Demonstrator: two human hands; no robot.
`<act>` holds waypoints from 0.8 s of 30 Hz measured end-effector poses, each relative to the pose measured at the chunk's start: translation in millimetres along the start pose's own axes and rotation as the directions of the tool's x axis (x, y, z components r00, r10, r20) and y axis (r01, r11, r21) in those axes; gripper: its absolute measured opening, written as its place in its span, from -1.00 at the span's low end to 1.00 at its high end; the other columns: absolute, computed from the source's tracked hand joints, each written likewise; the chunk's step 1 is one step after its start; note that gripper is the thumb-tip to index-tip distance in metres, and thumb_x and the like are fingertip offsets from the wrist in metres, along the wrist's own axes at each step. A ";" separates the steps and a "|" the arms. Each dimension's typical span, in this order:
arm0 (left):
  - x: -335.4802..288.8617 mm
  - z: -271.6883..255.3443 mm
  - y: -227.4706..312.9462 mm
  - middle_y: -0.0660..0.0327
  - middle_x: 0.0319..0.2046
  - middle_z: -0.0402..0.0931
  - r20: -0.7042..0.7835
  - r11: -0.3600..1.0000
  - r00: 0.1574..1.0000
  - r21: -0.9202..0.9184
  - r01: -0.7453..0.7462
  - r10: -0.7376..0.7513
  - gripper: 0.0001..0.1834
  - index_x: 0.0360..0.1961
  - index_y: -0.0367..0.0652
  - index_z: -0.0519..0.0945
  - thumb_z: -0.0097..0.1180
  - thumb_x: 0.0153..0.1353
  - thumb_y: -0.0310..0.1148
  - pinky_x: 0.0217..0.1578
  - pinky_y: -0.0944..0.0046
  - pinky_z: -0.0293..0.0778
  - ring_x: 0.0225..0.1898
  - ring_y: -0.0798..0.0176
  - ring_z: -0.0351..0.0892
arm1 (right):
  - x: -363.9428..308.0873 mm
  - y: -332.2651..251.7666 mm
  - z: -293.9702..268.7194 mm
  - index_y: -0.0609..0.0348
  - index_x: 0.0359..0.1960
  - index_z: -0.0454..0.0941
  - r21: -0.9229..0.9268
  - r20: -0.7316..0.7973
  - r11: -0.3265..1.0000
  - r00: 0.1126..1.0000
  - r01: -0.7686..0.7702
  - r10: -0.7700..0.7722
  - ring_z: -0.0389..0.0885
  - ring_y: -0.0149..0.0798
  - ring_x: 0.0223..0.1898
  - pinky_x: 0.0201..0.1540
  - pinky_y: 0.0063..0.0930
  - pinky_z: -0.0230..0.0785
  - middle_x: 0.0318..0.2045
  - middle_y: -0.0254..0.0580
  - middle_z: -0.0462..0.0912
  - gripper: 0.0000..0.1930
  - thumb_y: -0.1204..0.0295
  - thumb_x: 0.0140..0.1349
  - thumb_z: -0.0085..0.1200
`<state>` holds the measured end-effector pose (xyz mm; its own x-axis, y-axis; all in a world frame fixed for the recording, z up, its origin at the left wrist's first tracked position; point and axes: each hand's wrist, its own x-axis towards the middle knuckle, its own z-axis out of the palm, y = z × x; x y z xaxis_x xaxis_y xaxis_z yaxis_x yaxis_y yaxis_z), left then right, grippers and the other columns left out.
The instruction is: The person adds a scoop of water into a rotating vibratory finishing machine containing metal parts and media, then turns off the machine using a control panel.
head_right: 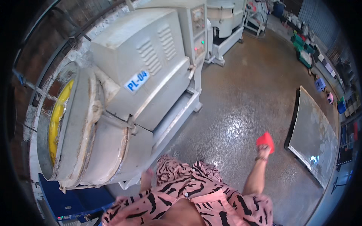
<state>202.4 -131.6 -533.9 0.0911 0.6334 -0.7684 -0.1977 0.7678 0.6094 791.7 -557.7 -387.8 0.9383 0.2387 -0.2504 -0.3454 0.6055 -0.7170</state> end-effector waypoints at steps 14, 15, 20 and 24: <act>-38.1 612.1 225.3 0.16 -0.21 0.45 0.792 0.969 0.611 0.138 -0.205 0.017 -0.66 -0.23 -0.18 0.42 -0.01 0.13 -0.12 -0.16 0.28 0.39 -0.18 0.27 0.43 | -88.2 22.7 -189.4 0.19 -0.47 0.39 0.187 -0.830 0.975 0.550 0.121 0.091 0.40 -0.19 -0.38 -0.12 -0.19 0.18 -0.58 -0.23 0.42 -0.80 0.29 0.04 -0.10; -37.1 665.2 230.4 0.16 -0.21 0.45 0.816 0.969 0.578 0.124 -0.213 0.023 -0.66 -0.23 -0.18 0.42 -0.01 0.13 -0.12 -0.16 0.28 0.39 -0.18 0.27 0.43 | -95.3 13.3 -234.6 0.27 -0.31 0.39 0.224 -0.816 0.957 0.573 0.186 0.080 0.39 -0.13 -0.17 -0.01 -0.09 0.11 -0.39 -0.17 0.47 -0.71 0.28 0.05 -0.11; -29.9 814.0 281.0 0.06 -0.27 0.42 0.831 0.985 0.532 -0.164 -0.043 0.162 -0.62 -0.26 -0.27 0.36 0.04 0.10 -0.15 -0.23 0.15 0.47 -0.28 0.15 0.47 | -33.2 6.2 -203.6 0.26 -0.23 0.37 0.227 -0.885 0.969 0.435 0.098 0.163 0.38 -0.15 -0.17 -0.02 -0.14 0.13 -0.31 -0.19 0.45 -0.68 0.27 0.06 -0.14; -6.6 880.7 309.1 0.02 -0.25 0.35 0.650 0.949 0.730 -0.316 0.007 0.211 -0.58 -0.31 -0.27 0.31 0.14 0.02 -0.15 -0.21 0.09 0.47 -0.21 0.05 0.43 | 40.1 -0.3 -147.6 0.25 -0.23 0.37 0.194 -0.877 0.981 0.447 0.000 0.173 0.38 -0.16 -0.18 -0.03 -0.17 0.14 -0.31 -0.20 0.45 -0.67 0.25 0.06 -0.14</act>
<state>1000.3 186.5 -168.5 0.6592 0.6869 -0.3059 -0.4951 0.7027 0.5110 832.2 -660.4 -493.7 0.3771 -0.4547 -0.8069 -0.3425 0.7410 -0.5776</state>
